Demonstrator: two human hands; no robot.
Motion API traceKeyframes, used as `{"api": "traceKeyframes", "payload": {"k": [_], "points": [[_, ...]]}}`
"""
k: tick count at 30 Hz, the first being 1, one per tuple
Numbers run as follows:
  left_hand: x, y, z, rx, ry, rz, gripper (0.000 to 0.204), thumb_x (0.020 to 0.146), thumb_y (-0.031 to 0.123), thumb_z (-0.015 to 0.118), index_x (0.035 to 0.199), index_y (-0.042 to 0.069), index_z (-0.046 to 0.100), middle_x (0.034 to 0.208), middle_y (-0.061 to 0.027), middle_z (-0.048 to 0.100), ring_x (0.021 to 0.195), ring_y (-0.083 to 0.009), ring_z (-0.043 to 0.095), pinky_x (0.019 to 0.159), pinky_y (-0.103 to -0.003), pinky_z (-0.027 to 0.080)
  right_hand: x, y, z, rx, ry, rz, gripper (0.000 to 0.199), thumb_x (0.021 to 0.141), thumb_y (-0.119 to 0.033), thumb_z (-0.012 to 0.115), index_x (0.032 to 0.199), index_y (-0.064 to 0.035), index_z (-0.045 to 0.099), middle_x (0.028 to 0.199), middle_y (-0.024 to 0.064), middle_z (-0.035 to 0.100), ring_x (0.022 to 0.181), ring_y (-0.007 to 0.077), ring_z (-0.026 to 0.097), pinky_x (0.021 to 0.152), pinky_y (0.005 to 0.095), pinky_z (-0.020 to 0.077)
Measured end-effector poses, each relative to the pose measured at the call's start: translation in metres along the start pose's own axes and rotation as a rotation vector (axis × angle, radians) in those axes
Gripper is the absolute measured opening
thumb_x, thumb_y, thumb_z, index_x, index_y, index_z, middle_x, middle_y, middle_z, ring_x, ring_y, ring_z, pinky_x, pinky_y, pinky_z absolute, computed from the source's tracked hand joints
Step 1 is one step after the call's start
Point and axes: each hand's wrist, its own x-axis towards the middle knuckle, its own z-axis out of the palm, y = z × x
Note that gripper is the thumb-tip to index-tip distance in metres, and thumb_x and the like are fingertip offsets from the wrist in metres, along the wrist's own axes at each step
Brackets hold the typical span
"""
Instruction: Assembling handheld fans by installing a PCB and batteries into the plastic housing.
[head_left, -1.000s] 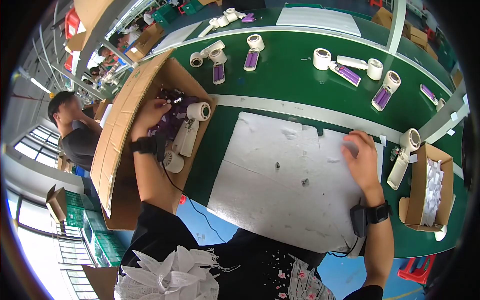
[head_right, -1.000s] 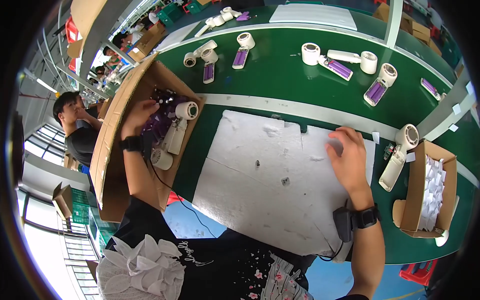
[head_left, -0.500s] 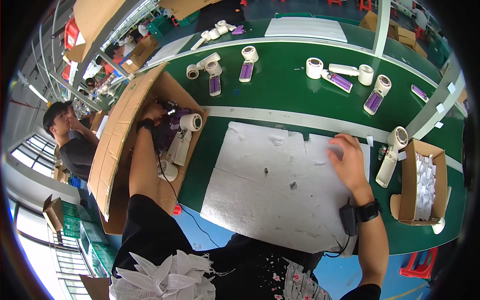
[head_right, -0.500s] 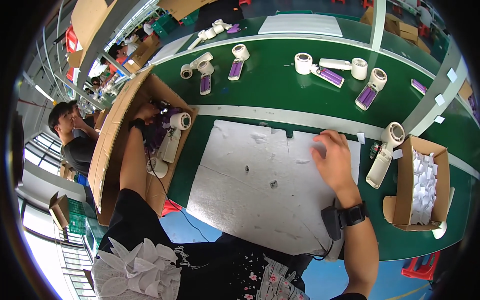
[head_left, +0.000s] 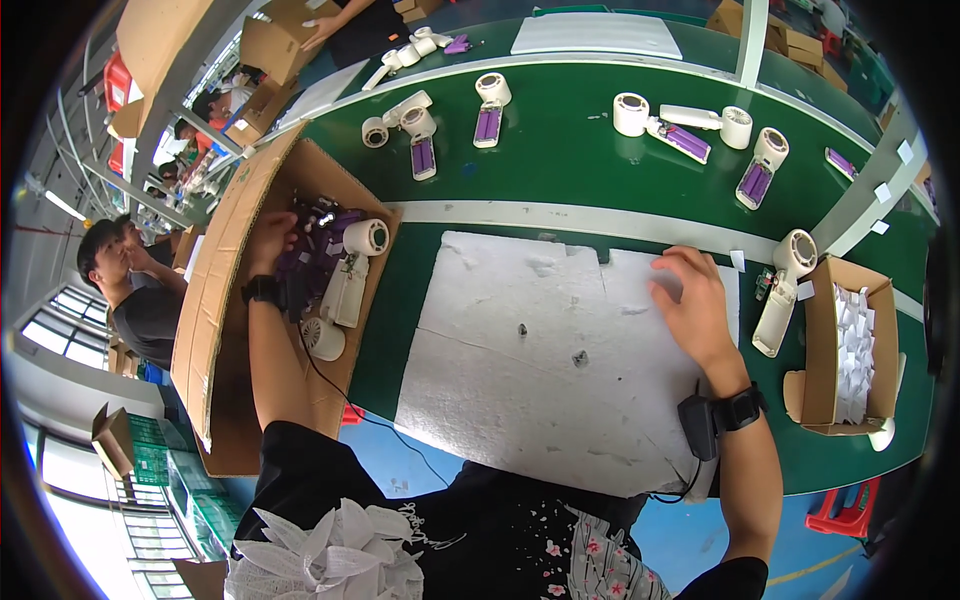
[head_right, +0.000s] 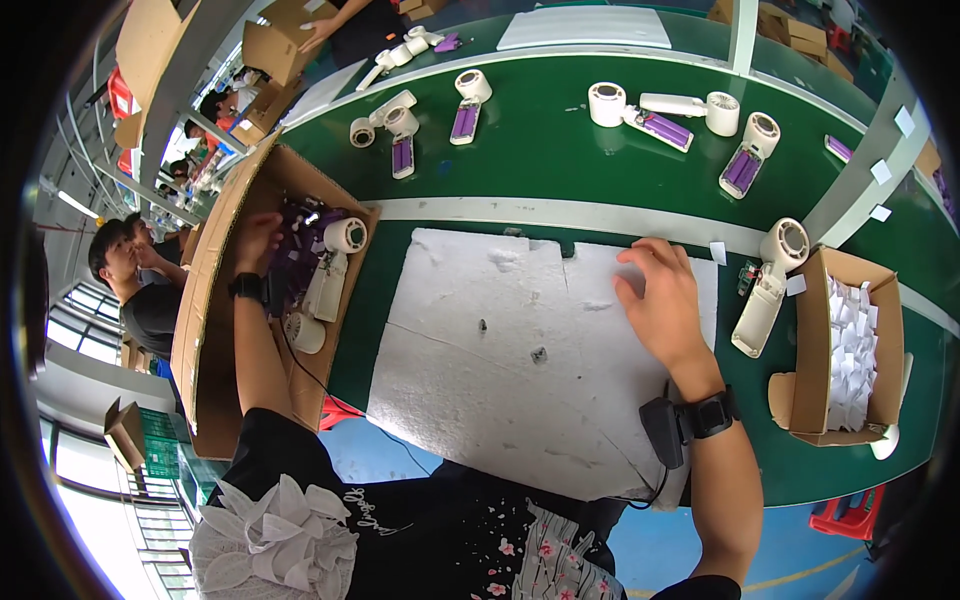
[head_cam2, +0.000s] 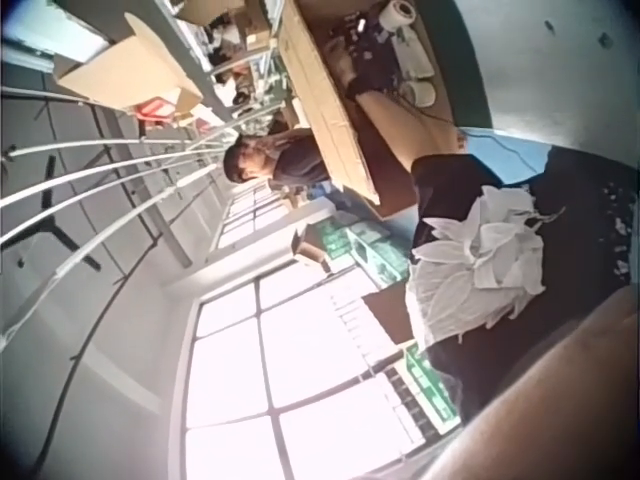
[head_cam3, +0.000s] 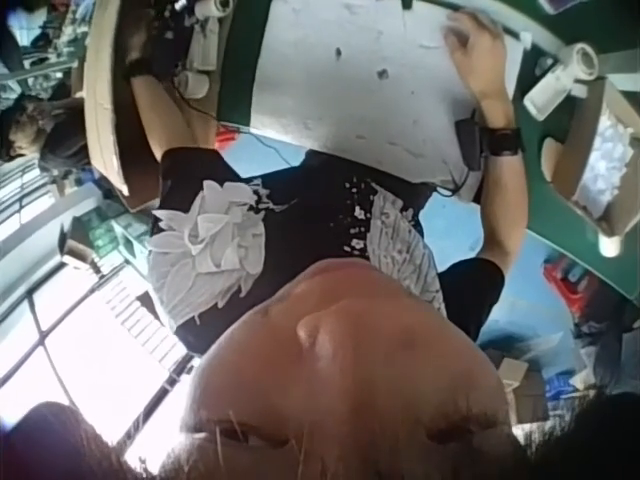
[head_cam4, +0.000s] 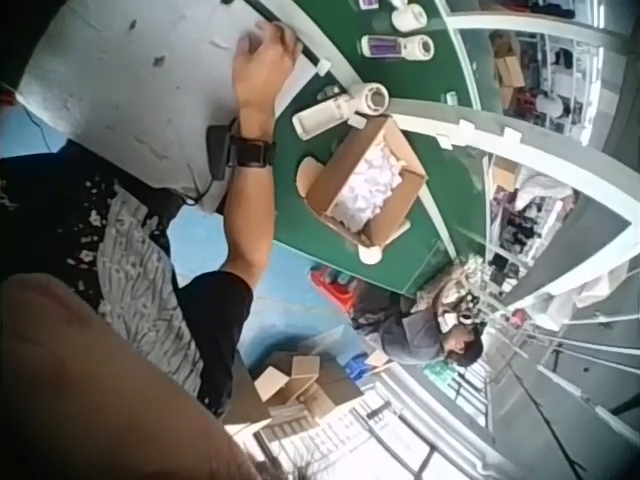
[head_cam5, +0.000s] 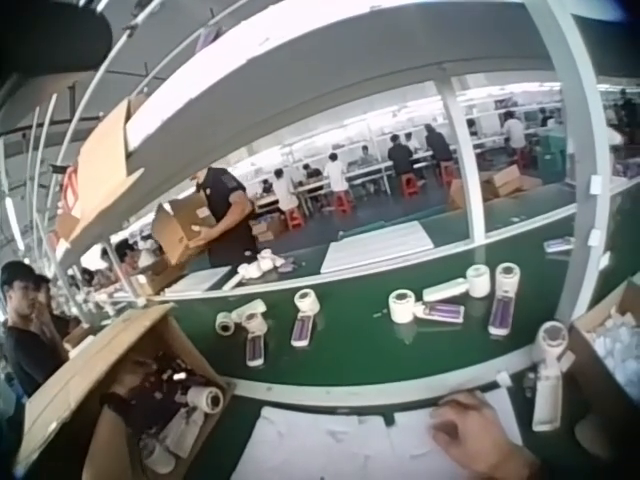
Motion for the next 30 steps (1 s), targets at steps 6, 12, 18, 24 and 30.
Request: {"api": "traceKeyframes", "payload": {"k": [6,12,18,24,30], "points": [[-0.055,0.039,0.017,-0.398,0.102,0.204,0.024,0.096,0.022,0.061,0.104,-0.001,0.061,0.094,-0.0116,0.068,0.076,-0.0183,0.068,0.070,-0.029,0.057,-0.002,0.003,0.000,-0.022,0.019,-0.010,0.022,0.075,-0.003,0.071,0.096,-0.0034,0.064,0.108,0.0118,0.062,0.103,0.0337,0.056,0.090,0.0392,0.0462],[-0.126,0.100,0.035,-0.417,0.004,0.409,0.015,0.097,0.011,0.058,0.098,-0.004,0.058,0.097,-0.0171,0.069,0.083,-0.0220,0.070,0.080,-0.030,0.057,-0.001,0.002,-0.001,-0.023,-0.015,-0.014,0.028,0.075,-0.003,0.071,0.102,-0.0043,0.063,0.112,0.0128,0.060,0.105,0.0345,0.056,0.091,0.0388,0.0462],[-0.209,0.200,0.069,-0.381,-0.241,0.624,0.005,0.094,-0.001,0.059,0.094,-0.005,0.060,0.092,-0.0175,0.071,0.083,-0.0195,0.071,0.077,-0.029,0.057,0.000,-0.027,-0.006,0.118,0.054,0.034,0.051,0.073,-0.008,0.076,0.119,-0.0035,0.055,0.120,0.0151,0.057,0.108,0.0317,0.055,0.093,0.0377,0.0456],[-0.244,0.260,0.141,-0.586,-0.985,0.735,0.007,0.091,0.002,0.064,0.090,-0.005,0.062,0.088,-0.0146,0.071,0.081,-0.0194,0.072,0.074,-0.028,0.058,-0.006,-0.054,-0.001,0.525,-0.102,-0.024,0.060,0.072,-0.010,0.079,0.125,-0.0022,0.051,0.119,0.0117,0.058,0.104,0.0235,0.056,0.090,0.0343,0.0465],[-0.252,0.290,0.216,-0.527,-1.285,0.717,0.010,0.090,0.005,0.068,0.098,0.001,0.065,0.087,-0.0048,0.070,0.079,-0.0090,0.067,0.072,-0.022,0.053,-0.015,-0.037,0.006,0.562,-0.186,0.043,0.033,0.077,-0.010,0.078,0.105,-0.0016,0.062,0.094,0.0089,0.066,0.077,0.0167,0.062,0.067,0.0290,0.0503]]}}
